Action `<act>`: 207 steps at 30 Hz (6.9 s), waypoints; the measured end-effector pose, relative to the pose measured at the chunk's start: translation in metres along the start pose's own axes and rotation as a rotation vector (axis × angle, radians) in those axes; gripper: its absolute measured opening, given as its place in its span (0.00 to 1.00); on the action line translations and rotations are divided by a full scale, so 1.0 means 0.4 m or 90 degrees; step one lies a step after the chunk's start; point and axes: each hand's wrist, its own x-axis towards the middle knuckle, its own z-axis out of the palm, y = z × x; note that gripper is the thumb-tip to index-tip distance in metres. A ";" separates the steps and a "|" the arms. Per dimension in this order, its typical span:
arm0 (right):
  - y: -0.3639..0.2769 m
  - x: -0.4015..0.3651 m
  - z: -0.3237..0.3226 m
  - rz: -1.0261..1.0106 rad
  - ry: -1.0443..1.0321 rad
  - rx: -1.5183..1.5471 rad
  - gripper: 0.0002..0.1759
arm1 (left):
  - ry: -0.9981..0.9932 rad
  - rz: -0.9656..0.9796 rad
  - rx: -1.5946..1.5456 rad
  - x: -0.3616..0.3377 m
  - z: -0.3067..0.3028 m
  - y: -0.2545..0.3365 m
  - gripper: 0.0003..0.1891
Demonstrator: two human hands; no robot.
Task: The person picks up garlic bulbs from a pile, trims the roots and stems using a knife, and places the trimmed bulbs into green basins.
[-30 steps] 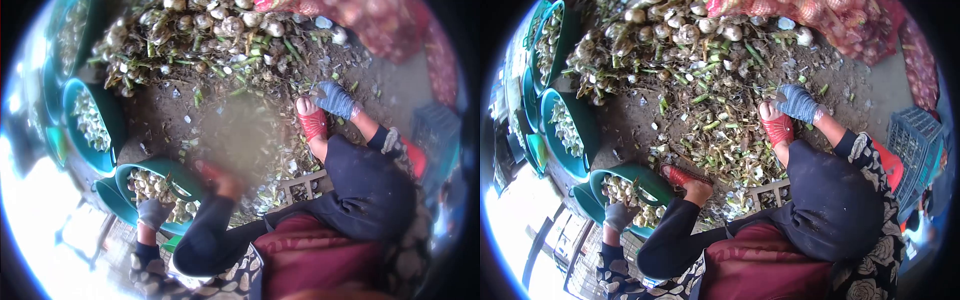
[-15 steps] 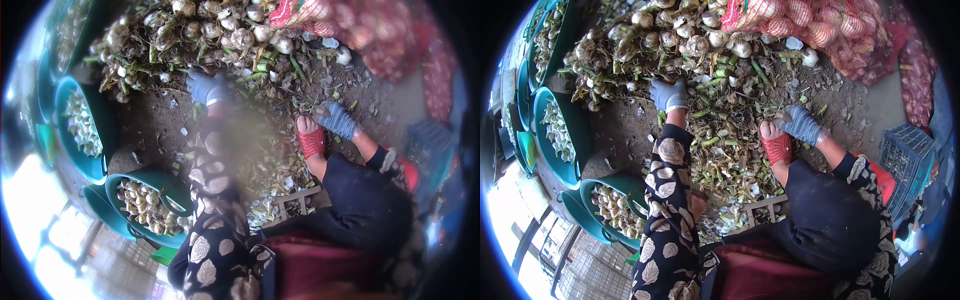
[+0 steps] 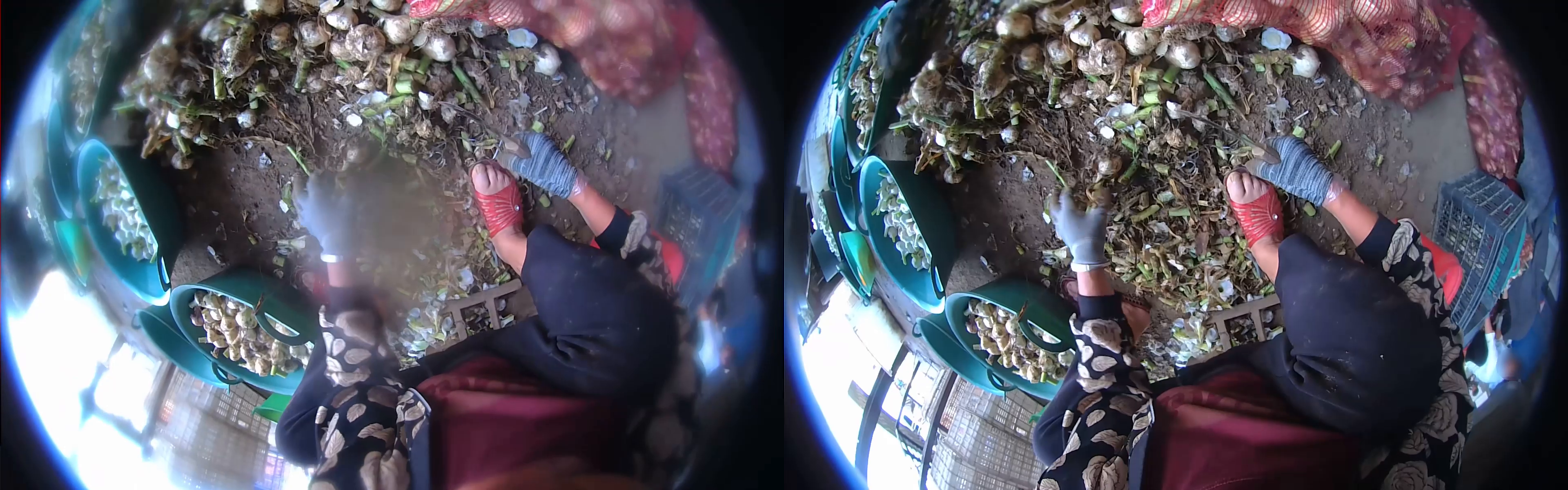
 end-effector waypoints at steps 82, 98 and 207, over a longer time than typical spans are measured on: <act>0.049 -0.004 0.033 0.003 0.036 -0.153 0.16 | -0.330 0.200 -0.198 0.035 -0.297 -0.061 0.08; -0.030 0.018 0.027 0.002 -0.050 -0.134 0.16 | -0.051 0.243 -0.241 0.189 -0.068 0.005 0.13; -0.237 -0.082 -0.001 -0.330 0.015 -0.412 0.25 | -0.273 0.197 -0.637 -0.210 -0.122 0.257 0.20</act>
